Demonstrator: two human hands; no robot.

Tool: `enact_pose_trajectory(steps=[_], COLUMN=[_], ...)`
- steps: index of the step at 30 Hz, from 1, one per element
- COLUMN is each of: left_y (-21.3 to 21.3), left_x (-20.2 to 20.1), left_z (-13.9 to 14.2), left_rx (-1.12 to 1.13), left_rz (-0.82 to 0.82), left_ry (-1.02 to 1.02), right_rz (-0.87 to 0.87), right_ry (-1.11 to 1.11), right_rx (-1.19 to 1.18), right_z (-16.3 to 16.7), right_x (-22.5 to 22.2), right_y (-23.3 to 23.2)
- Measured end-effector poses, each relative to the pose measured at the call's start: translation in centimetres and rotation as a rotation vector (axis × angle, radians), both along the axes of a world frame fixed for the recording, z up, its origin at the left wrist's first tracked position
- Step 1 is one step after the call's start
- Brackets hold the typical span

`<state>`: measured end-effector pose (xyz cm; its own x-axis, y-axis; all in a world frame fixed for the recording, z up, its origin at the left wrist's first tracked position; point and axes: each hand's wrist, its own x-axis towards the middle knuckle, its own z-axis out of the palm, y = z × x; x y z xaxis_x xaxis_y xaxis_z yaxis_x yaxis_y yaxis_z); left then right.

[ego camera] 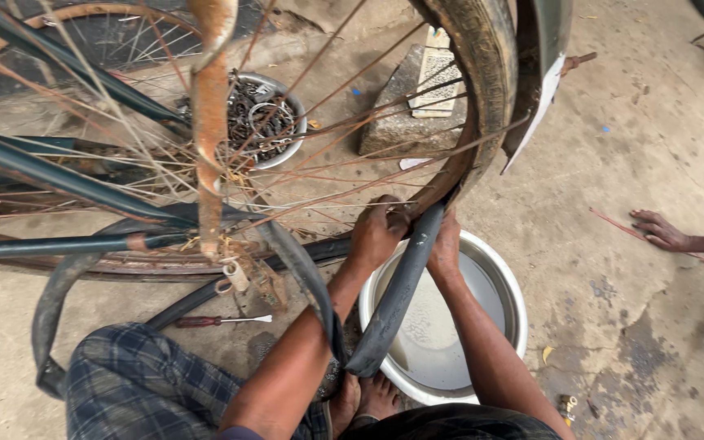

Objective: The person uses a screwdriver to pry the tire bead off the rim and then removes the inner tube from the bicycle wheel. They place the removed inner tube into a metal bowl of water.

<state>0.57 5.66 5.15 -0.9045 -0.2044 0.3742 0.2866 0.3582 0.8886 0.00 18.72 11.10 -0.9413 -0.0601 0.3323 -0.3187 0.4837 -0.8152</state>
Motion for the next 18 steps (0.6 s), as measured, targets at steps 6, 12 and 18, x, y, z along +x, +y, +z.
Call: enact_pose_trajectory(steps=[6, 12, 18], left_y=[-0.2, -0.2, -0.2], left_x=[-0.5, 0.3, 0.2], left_z=[0.0, 2.7, 3.1], left_rx=[0.023, 0.192, 0.499], left_rz=[0.005, -0.103, -0.169], left_ry=[-0.128, -0.321, -0.331], right_rz=[0.035, 0.075, 0.068], right_ry=[0.002, 0.036, 0.008], right_rx=[-0.038, -0.04, -0.031], right_z=[-0.5, -0.7, -0.4], right_x=[-0.3, -0.3, 0.0], right_y=[0.2, 0.3, 0.3])
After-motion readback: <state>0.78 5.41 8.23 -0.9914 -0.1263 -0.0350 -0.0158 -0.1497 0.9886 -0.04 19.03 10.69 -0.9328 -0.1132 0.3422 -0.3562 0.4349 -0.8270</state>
